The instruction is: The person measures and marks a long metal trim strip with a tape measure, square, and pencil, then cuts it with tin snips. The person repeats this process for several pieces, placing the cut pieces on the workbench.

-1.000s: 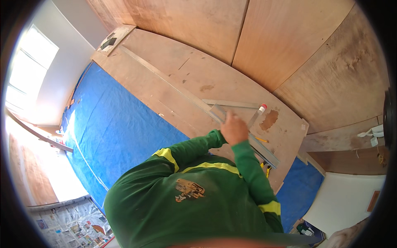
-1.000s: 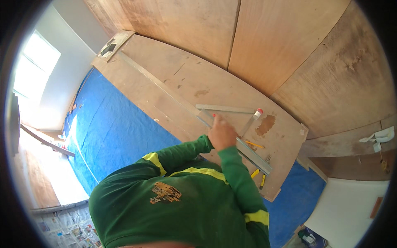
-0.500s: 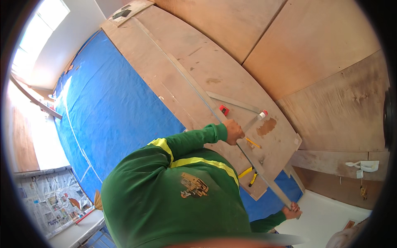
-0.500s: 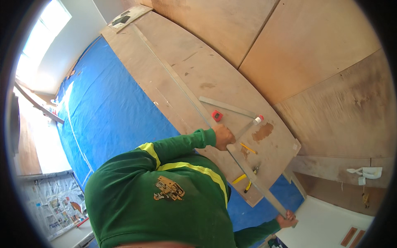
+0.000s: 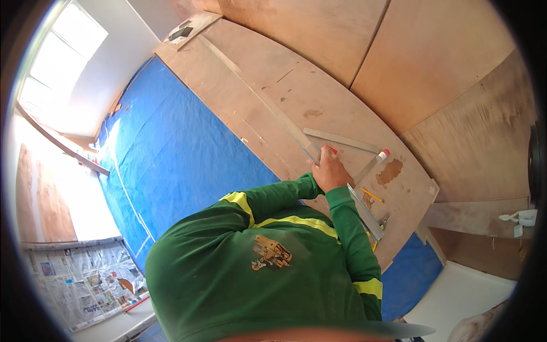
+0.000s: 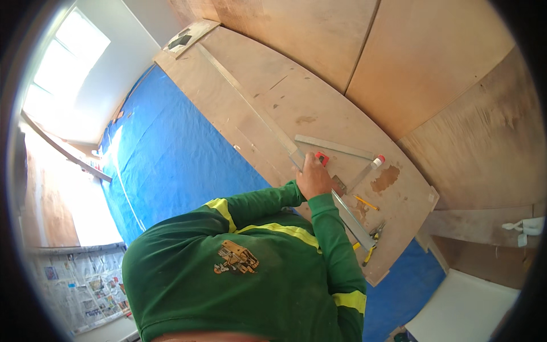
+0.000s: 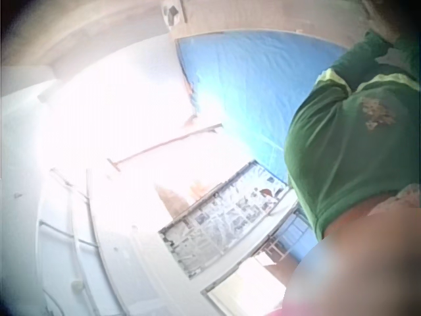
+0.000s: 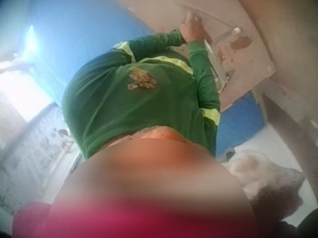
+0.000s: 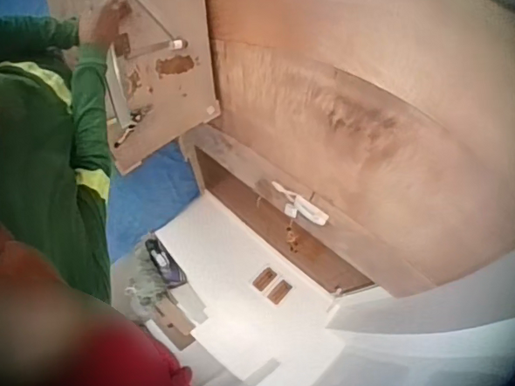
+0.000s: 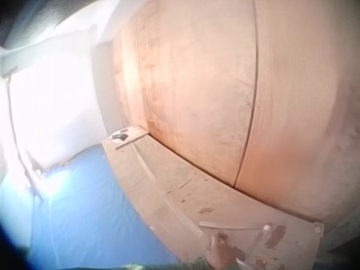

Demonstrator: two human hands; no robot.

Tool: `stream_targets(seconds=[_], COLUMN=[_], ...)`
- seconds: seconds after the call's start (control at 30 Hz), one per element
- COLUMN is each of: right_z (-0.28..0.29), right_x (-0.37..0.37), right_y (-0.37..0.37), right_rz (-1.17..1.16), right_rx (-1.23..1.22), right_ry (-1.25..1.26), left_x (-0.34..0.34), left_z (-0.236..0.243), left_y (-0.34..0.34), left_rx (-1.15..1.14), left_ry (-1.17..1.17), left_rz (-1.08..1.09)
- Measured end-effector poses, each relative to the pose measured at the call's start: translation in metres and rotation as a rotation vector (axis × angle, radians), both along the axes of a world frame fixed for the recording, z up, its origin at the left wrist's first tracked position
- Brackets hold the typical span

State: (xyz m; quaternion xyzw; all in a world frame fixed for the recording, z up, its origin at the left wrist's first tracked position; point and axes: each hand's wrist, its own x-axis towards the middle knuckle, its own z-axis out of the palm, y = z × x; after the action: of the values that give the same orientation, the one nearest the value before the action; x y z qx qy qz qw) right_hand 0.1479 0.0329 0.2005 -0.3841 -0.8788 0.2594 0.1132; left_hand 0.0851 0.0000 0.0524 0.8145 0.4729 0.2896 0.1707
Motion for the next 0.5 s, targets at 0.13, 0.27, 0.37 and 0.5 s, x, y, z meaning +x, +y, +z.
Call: stream_targets(seconds=[0.13, 0.27, 0.37, 0.5], right_z=[0.034, 0.118, 0.073, -0.090], right_x=[0.072, 0.337, 0.579, 0.772], right_y=[0.022, 0.064, 0.058, -0.049], right_rz=[-0.042, -0.453, -0.844, -1.659], right_rx=[-0.049, 0.306, 0.459, 0.350], right_ry=[0.228, 0.371, 0.483, -0.101], left_x=[0.015, 0.015, 0.011, 0.012], left_z=[0.007, 0.037, 0.055, 0.046], left_y=[0.008, 0.006, 0.010, 0.018], left_rx=[-0.038, -0.222, -0.124, -0.054], left_ry=[-0.051, 0.168, 0.121, 0.079], left_rz=[0.036, 0.033, 0.074, 0.071])
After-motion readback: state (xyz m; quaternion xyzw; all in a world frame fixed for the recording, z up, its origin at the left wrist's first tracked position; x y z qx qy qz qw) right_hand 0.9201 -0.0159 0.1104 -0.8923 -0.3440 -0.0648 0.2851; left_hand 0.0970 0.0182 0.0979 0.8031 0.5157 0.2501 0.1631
